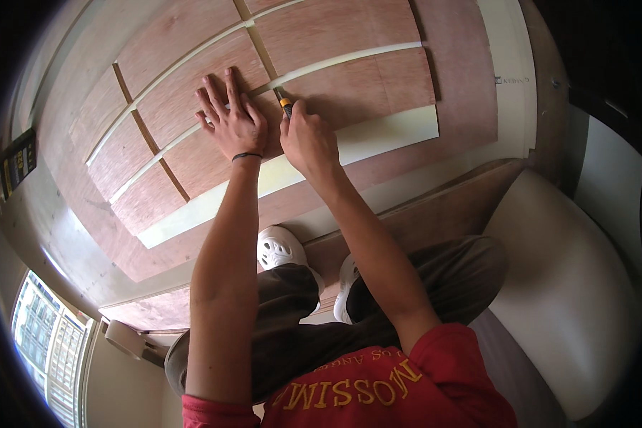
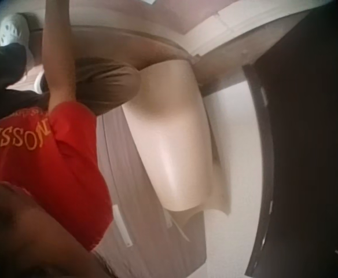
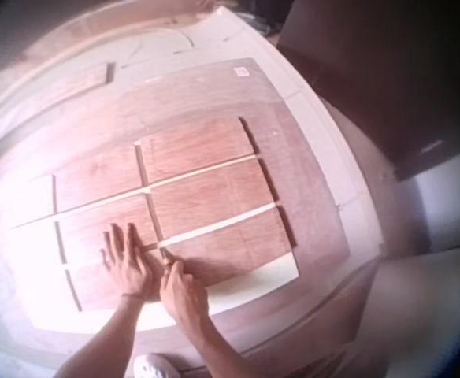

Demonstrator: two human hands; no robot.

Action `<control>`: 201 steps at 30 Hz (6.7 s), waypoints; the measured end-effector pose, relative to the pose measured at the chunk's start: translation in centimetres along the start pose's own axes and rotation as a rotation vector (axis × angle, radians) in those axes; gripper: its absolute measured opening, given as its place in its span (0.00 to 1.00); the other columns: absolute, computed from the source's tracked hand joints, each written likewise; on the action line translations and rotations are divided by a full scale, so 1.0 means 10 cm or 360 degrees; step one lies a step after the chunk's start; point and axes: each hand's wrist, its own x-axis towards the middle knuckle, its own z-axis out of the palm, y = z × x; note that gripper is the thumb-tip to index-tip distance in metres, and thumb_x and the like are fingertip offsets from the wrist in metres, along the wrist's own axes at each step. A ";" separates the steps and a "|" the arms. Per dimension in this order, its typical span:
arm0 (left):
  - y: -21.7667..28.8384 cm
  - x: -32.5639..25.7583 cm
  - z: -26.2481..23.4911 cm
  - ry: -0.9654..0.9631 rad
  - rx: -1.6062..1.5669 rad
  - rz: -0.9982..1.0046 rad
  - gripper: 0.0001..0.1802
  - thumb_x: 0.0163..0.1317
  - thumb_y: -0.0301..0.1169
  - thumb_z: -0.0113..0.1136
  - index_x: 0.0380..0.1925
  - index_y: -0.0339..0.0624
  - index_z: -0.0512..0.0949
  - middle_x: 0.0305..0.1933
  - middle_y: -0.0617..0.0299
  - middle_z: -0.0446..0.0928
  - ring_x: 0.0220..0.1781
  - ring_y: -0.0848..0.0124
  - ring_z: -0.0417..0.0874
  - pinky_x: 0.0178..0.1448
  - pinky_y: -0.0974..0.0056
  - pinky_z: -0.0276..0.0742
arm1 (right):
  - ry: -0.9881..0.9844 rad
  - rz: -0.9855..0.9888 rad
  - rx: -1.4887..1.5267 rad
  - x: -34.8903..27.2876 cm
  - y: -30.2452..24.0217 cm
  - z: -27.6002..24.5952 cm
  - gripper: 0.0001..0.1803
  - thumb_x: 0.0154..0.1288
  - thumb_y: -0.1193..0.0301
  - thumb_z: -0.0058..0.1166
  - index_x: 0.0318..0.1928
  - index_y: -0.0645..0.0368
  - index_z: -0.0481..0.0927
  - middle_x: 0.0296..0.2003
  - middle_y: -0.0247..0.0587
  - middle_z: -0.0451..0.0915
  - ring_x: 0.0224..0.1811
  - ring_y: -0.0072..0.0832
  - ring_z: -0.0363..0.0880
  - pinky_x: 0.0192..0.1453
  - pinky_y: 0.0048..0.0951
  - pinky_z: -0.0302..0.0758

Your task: The person uses a utility knife to cut along white tape lines on a large wooden panel laid on the floor. The person scores the panel repeatedly along the taped lines to separate sections.

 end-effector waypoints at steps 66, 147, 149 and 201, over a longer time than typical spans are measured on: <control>0.05 -0.01 -0.07 0.0008 -0.0122 -0.0054 0.33 0.70 0.41 0.46 0.76 0.72 0.59 0.83 0.57 0.49 0.83 0.50 0.46 0.80 0.38 0.40 | -0.0125 0.0001 -0.0031 0.09 -0.16 -0.04 0.12 0.75 0.67 0.46 0.43 0.65 0.70 0.29 0.62 0.84 0.35 0.56 0.86 0.39 0.51 0.84; 0.04 -0.02 -0.06 0.0017 -0.0151 -0.0061 0.33 0.70 0.42 0.47 0.76 0.73 0.59 0.83 0.58 0.48 0.84 0.50 0.45 0.81 0.39 0.40 | -0.0236 -0.0007 -0.0080 -0.06 -0.07 -0.01 0.12 0.74 0.70 0.44 0.51 0.66 0.67 0.34 0.63 0.84 0.38 0.59 0.85 0.42 0.54 0.83; 0.03 -0.02 -0.07 0.0005 -0.0143 -0.0071 0.33 0.70 0.42 0.47 0.76 0.74 0.58 0.83 0.57 0.48 0.84 0.50 0.45 0.81 0.39 0.40 | -0.0231 -0.0032 -0.0106 -0.11 -0.04 0.02 0.11 0.75 0.70 0.44 0.51 0.65 0.67 0.33 0.62 0.84 0.38 0.58 0.86 0.41 0.54 0.83; 0.04 -0.01 -0.03 0.0022 -0.0124 -0.0037 0.32 0.72 0.43 0.45 0.76 0.73 0.58 0.84 0.60 0.47 0.84 0.53 0.44 0.80 0.40 0.39 | -0.0100 -0.0062 0.0003 -0.04 0.08 -0.02 0.14 0.77 0.64 0.44 0.50 0.64 0.67 0.27 0.60 0.83 0.32 0.57 0.85 0.35 0.53 0.82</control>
